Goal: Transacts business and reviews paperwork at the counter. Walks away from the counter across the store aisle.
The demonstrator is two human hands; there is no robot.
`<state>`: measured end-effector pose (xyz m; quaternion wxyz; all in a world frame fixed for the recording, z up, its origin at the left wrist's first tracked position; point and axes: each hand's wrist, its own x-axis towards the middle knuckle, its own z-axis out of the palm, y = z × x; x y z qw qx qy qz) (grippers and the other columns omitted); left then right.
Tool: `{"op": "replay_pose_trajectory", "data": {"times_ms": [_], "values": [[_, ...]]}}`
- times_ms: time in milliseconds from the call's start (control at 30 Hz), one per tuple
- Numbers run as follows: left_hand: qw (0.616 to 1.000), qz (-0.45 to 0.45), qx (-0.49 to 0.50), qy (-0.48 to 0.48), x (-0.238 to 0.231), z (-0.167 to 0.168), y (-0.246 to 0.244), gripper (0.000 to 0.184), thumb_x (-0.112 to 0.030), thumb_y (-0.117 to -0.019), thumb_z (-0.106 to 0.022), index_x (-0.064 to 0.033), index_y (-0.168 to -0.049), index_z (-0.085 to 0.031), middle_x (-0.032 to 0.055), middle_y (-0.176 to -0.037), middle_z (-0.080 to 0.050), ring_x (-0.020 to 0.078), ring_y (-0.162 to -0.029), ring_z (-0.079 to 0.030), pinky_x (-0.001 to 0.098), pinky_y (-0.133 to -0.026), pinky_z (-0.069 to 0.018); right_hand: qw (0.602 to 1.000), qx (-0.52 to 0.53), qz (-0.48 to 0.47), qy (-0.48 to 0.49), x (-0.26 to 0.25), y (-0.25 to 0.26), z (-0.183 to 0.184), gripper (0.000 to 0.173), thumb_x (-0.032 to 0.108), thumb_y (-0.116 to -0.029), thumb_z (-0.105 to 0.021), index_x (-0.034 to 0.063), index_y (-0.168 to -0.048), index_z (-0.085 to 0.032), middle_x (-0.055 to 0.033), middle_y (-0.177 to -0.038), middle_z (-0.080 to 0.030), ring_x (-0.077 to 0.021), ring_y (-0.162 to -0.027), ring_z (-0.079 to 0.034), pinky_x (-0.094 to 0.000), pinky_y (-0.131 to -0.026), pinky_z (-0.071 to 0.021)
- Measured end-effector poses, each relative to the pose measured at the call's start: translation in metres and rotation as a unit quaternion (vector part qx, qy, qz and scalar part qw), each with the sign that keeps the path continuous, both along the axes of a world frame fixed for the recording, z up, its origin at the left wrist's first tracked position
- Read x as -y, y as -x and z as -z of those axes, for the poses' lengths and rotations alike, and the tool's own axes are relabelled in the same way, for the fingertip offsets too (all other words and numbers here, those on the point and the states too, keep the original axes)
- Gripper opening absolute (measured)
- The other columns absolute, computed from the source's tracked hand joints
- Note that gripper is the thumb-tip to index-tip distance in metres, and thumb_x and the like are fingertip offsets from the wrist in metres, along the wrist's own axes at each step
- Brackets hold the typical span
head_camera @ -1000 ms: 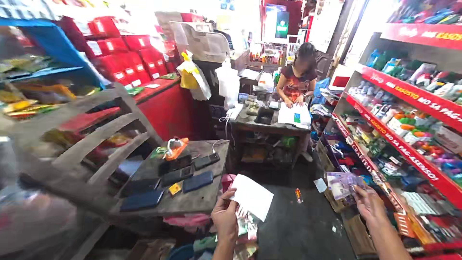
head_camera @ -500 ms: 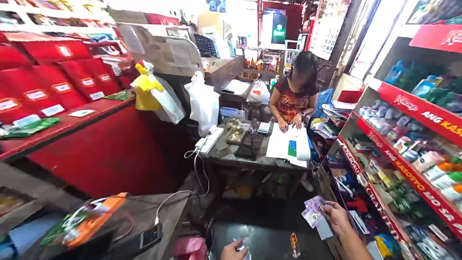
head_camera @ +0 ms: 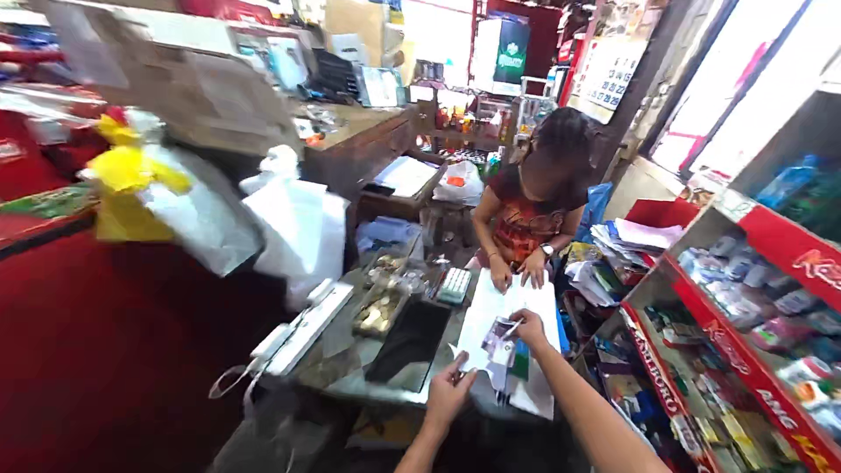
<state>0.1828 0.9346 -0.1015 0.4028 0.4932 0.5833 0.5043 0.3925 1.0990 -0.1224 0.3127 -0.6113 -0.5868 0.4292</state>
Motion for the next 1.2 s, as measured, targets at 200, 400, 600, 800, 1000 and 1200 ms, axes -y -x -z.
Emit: {"op": "replay_pose_trajectory", "data": {"times_ms": [200,400,600,800,1000,1200], "values": [[0.981,0.024,0.083,-0.174,-0.060,-0.009,-0.016,0.058,-0.015,-0.0899,-0.058,0.0233,-0.133,-0.051,0.0352,-0.139,-0.055,0.0268,-0.120,-0.065,0.0368,-0.102,-0.0525,0.934,-0.060,0.071,-0.345,-0.073,0.020,0.017,0.028,-0.008,-0.0792,-0.066,-0.0012,-0.105,-0.073,-0.0095,-0.104,-0.076,-0.0174,-0.100,-0.072,-0.0378,-0.092,-0.0602],[0.991,0.089,-0.100,-0.003,-0.041,0.060,-0.002,0.054,-0.008,-0.0888,-0.069,0.0171,-0.135,-0.055,0.0338,-0.139,-0.057,0.0458,-0.132,-0.056,0.0510,-0.115,-0.0420,0.972,0.061,-0.033,-0.223,-0.074,0.002,0.104,0.034,-0.010,-0.0765,-0.065,0.0048,-0.105,-0.075,-0.0068,-0.106,-0.075,-0.0176,-0.105,-0.070,-0.0395,-0.097,-0.0578],[0.983,0.088,-0.137,0.082,-0.030,0.075,-0.005,0.051,-0.007,-0.0928,-0.065,0.0155,-0.138,-0.054,0.0325,-0.141,-0.056,0.0463,-0.131,-0.057,0.0517,-0.115,-0.0420,0.969,0.216,-0.102,-0.057,-0.074,-0.013,0.127,0.030,0.010,-0.0781,-0.076,0.0156,-0.107,-0.074,-0.0082,-0.112,-0.072,-0.0252,-0.107,-0.068,-0.0490,-0.096,-0.0557],[0.991,-0.026,-0.117,0.063,-0.025,0.108,-0.021,0.044,-0.002,-0.0917,-0.064,0.0138,-0.133,-0.060,0.0303,-0.137,-0.061,0.0408,-0.128,-0.061,0.0487,-0.113,-0.0450,0.980,0.118,-0.123,-0.106,-0.071,-0.016,0.123,0.061,0.016,-0.0735,-0.086,0.0070,-0.130,-0.064,-0.0149,-0.141,-0.060,-0.0267,-0.123,-0.063,-0.0448,-0.101,-0.0546],[0.984,-0.121,-0.117,0.052,-0.020,0.126,-0.047,0.046,-0.006,-0.0906,-0.065,0.0121,-0.132,-0.061,0.0285,-0.137,-0.061,0.0383,-0.129,-0.061,0.0465,-0.112,-0.0463,0.979,0.149,-0.106,-0.085,-0.072,-0.027,0.103,0.086,0.011,-0.0700,-0.083,0.0114,-0.149,-0.049,-0.0107,-0.143,-0.060,-0.0291,-0.122,-0.063,-0.0519,-0.099,-0.0547],[0.977,-0.164,-0.129,0.037,-0.018,0.146,-0.061,0.050,-0.012,-0.0913,-0.065,0.0103,-0.136,-0.059,0.0275,-0.140,-0.059,0.0364,-0.131,-0.060,0.0461,-0.112,-0.0463,0.989,0.079,-0.040,-0.117,-0.049,-0.065,0.084,0.071,0.004,-0.0791,-0.072,0.0133,-0.146,-0.049,-0.0053,-0.142,-0.059,-0.0204,-0.123,-0.062,-0.0429,-0.090,-0.0600]]}}
